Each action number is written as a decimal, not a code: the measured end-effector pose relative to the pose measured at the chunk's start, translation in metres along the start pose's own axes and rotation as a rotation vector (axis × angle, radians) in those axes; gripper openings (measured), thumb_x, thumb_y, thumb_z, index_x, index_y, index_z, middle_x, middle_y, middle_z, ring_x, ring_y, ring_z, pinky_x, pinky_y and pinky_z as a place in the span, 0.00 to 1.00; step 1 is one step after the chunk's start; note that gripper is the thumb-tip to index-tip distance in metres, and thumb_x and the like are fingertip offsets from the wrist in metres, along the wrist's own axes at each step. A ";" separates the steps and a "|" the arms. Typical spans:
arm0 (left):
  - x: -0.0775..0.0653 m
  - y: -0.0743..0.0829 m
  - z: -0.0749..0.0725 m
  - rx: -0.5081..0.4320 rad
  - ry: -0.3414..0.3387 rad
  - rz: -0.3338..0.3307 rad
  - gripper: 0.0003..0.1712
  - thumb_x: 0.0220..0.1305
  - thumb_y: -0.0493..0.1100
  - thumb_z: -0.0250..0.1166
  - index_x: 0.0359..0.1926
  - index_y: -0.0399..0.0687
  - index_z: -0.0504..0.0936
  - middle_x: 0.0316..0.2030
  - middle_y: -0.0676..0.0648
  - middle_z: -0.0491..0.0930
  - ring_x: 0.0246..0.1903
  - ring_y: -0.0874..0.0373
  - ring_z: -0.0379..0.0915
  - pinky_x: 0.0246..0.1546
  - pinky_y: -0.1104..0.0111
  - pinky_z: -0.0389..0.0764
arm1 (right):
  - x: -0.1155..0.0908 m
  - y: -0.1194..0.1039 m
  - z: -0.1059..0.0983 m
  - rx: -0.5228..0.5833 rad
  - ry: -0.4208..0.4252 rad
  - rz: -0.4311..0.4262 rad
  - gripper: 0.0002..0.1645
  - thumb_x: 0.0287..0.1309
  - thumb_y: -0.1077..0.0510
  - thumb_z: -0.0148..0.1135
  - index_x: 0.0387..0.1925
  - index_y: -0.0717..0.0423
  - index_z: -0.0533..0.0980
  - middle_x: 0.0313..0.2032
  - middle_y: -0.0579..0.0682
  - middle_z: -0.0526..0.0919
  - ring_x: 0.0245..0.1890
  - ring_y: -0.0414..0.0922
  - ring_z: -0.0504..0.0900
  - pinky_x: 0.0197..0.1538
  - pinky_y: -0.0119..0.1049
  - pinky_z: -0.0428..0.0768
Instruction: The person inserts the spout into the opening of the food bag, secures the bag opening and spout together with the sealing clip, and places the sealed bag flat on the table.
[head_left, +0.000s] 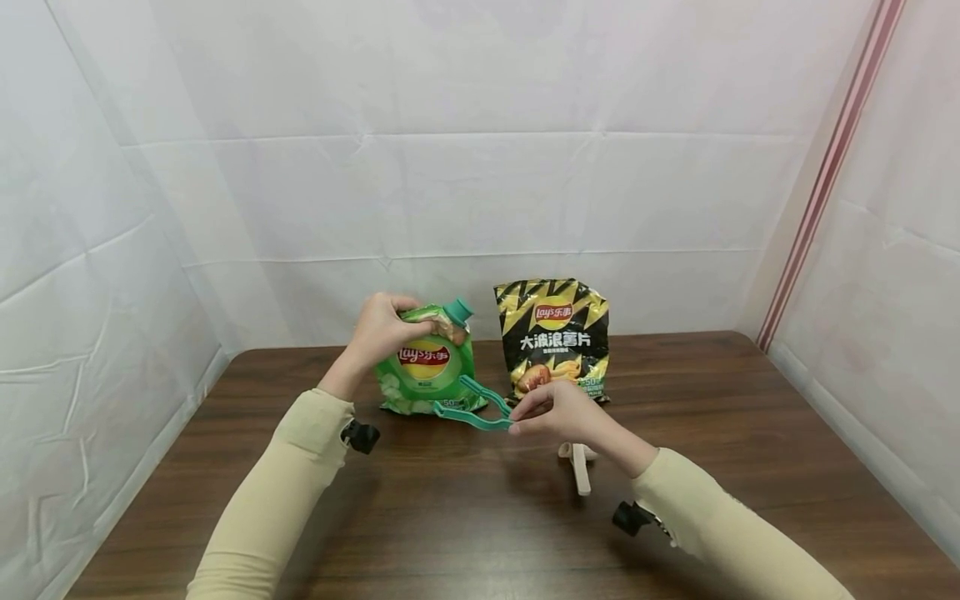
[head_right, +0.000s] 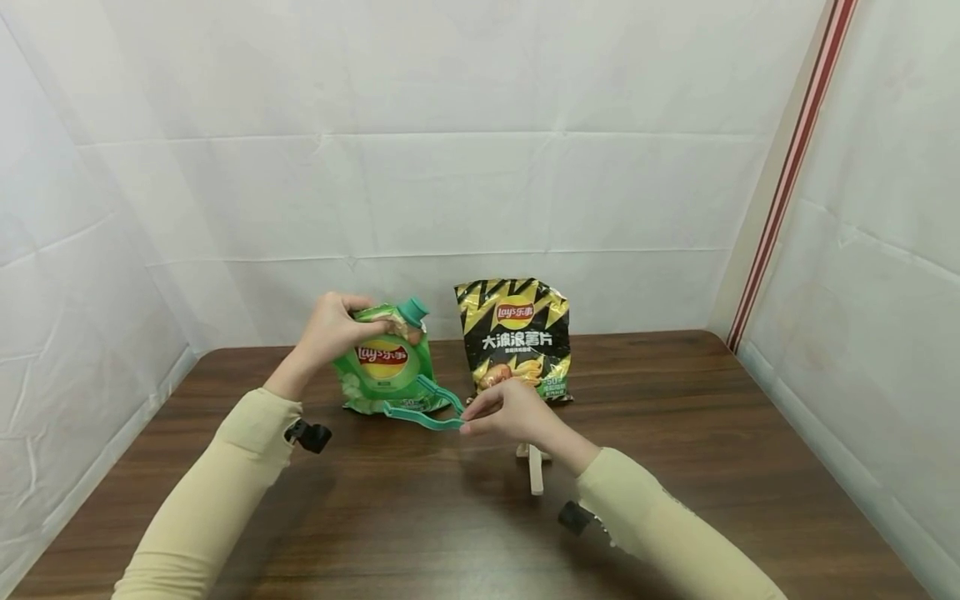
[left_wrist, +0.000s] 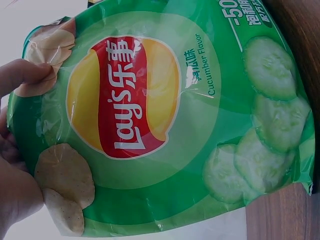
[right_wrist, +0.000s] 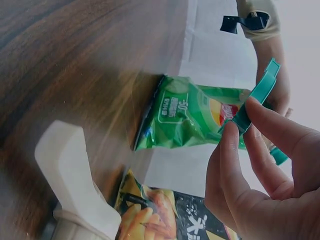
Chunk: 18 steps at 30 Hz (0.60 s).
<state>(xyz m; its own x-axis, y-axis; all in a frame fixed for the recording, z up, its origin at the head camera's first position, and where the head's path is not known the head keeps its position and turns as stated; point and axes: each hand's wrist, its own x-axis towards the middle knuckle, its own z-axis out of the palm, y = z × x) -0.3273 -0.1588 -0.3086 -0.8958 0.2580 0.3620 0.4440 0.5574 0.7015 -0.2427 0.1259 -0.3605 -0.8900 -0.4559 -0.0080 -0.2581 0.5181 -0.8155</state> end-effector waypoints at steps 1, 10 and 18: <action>0.000 0.000 0.000 0.000 0.000 -0.001 0.05 0.53 0.42 0.69 0.25 0.45 0.86 0.17 0.48 0.80 0.13 0.60 0.64 0.15 0.70 0.64 | 0.000 0.000 -0.002 -0.004 0.000 -0.007 0.09 0.48 0.52 0.73 0.31 0.51 0.85 0.31 0.46 0.87 0.32 0.38 0.83 0.37 0.34 0.81; -0.001 -0.001 -0.001 -0.019 0.002 -0.012 0.05 0.53 0.42 0.69 0.26 0.45 0.86 0.18 0.48 0.80 0.13 0.61 0.63 0.15 0.71 0.64 | -0.003 -0.003 -0.013 0.013 0.034 0.021 0.10 0.49 0.52 0.72 0.33 0.52 0.85 0.32 0.47 0.87 0.34 0.42 0.83 0.38 0.39 0.80; -0.001 -0.001 0.000 -0.021 0.005 -0.011 0.06 0.53 0.42 0.69 0.28 0.45 0.87 0.21 0.46 0.83 0.15 0.59 0.67 0.17 0.70 0.67 | 0.005 -0.005 -0.018 0.010 0.098 0.064 0.09 0.49 0.52 0.72 0.33 0.50 0.86 0.34 0.45 0.86 0.33 0.41 0.82 0.38 0.37 0.80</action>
<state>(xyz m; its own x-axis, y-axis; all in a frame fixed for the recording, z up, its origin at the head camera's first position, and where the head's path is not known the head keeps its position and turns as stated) -0.3275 -0.1596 -0.3100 -0.9006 0.2475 0.3572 0.4343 0.5434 0.7184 -0.2522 0.1341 -0.3455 -0.9373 -0.3486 -0.0039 -0.1960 0.5361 -0.8211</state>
